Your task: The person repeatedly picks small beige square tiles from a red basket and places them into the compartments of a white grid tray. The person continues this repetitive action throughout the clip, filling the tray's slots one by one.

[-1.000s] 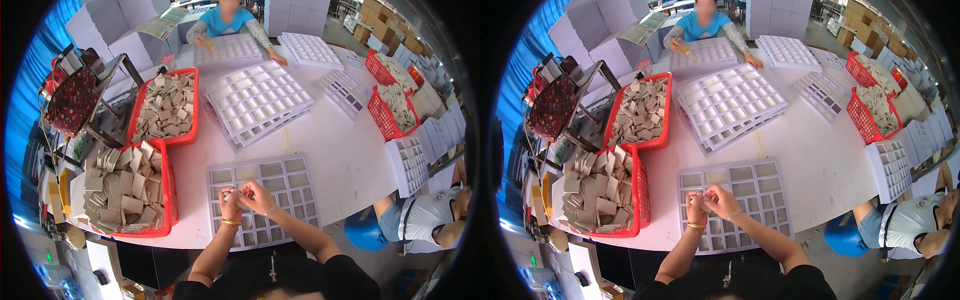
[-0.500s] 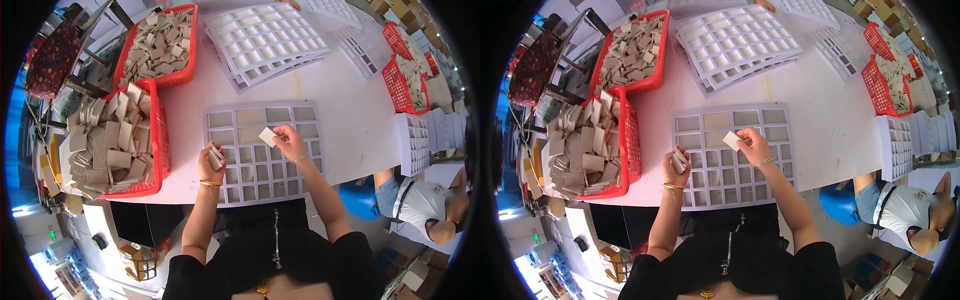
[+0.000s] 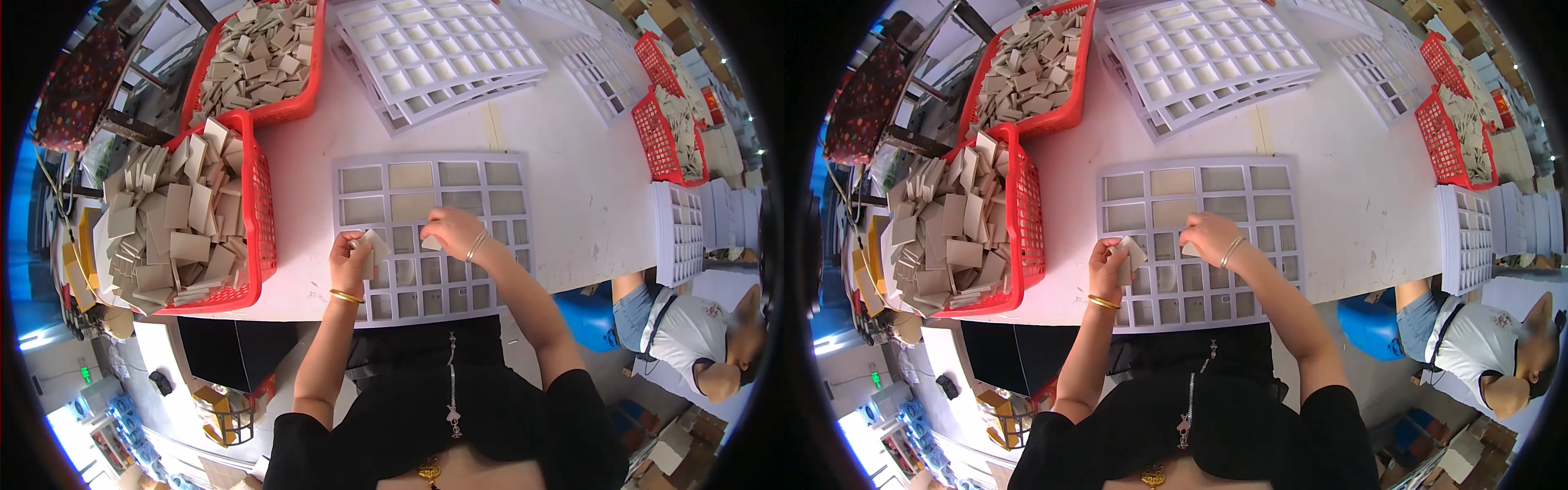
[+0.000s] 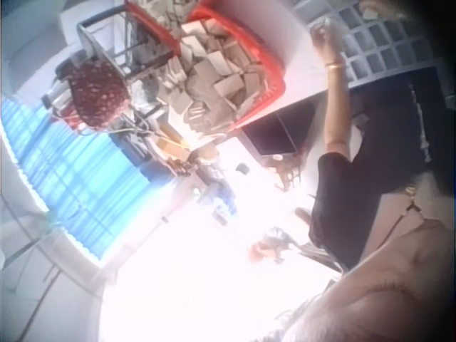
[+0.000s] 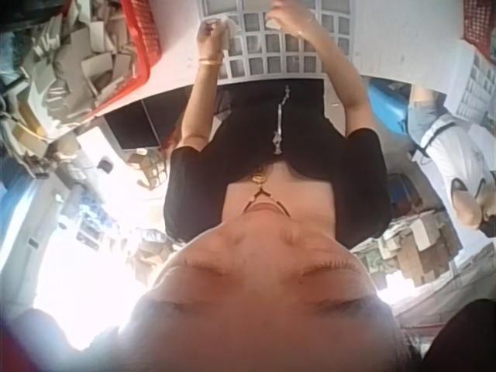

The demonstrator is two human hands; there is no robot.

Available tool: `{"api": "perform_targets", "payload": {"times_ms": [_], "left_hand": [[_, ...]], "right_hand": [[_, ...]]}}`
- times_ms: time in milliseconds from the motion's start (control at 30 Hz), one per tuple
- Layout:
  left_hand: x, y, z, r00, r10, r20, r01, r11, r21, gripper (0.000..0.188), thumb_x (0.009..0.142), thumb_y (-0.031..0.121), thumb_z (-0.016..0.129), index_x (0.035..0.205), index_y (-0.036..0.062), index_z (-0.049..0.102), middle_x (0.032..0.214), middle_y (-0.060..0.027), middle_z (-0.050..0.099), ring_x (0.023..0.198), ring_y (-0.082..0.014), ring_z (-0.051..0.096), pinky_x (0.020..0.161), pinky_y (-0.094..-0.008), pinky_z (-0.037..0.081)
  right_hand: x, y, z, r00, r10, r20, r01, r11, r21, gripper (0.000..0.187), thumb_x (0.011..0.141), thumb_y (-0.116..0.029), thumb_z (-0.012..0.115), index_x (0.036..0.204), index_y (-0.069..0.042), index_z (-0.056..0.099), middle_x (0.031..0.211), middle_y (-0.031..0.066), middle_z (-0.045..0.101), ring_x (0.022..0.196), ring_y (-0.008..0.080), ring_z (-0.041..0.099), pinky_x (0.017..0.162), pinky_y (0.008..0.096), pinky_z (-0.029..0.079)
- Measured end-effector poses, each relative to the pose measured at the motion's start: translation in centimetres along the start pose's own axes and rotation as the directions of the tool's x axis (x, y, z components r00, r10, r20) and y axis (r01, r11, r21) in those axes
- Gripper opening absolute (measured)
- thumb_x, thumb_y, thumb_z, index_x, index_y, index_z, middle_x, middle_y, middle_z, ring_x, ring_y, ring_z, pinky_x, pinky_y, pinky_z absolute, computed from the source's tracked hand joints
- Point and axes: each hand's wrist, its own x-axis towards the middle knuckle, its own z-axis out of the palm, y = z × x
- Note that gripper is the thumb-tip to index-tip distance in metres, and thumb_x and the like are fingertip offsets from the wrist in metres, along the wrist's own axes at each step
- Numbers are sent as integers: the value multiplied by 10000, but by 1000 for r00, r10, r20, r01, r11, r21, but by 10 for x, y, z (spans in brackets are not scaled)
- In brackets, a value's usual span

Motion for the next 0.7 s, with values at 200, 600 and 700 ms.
{"api": "perform_targets", "payload": {"times_ms": [200, 600, 700], "left_hand": [[16, -4, 17, 994, 81, 73, -95, 975, 202, 227, 791, 45, 657, 992, 69, 554, 844, -54, 592, 679, -139, 610, 476, -261, 513], [13, -4, 36, 966, 6, 260, -84, 952, 293, 210, 827, 48, 606, 1034, 69, 572, 899, -36, 574, 743, -115, 595, 496, -254, 516], [12, -6, 39, 991, 65, 115, -89, 972, 216, 243, 861, 87, 565, 1104, 83, 573, 946, -37, 558, 852, -128, 592, 535, -272, 529]], "right_hand": [[14, -2, 10, 999, 23, 24, -24, 999, 36, 189, 746, -37, 625, 910, -111, 567, 919, 49, 588, 898, 271, 597, 741, 406, 510], [12, -36, 0, 977, 168, -129, -59, 802, 595, 272, 781, -64, 691, 1029, -58, 579, 954, 67, 641, 690, 158, 605, 601, 291, 486], [22, -23, 22, 952, 245, -186, -78, 776, 625, 176, 791, -56, 683, 944, -30, 601, 822, 57, 650, 643, 122, 605, 566, 269, 480]]}}
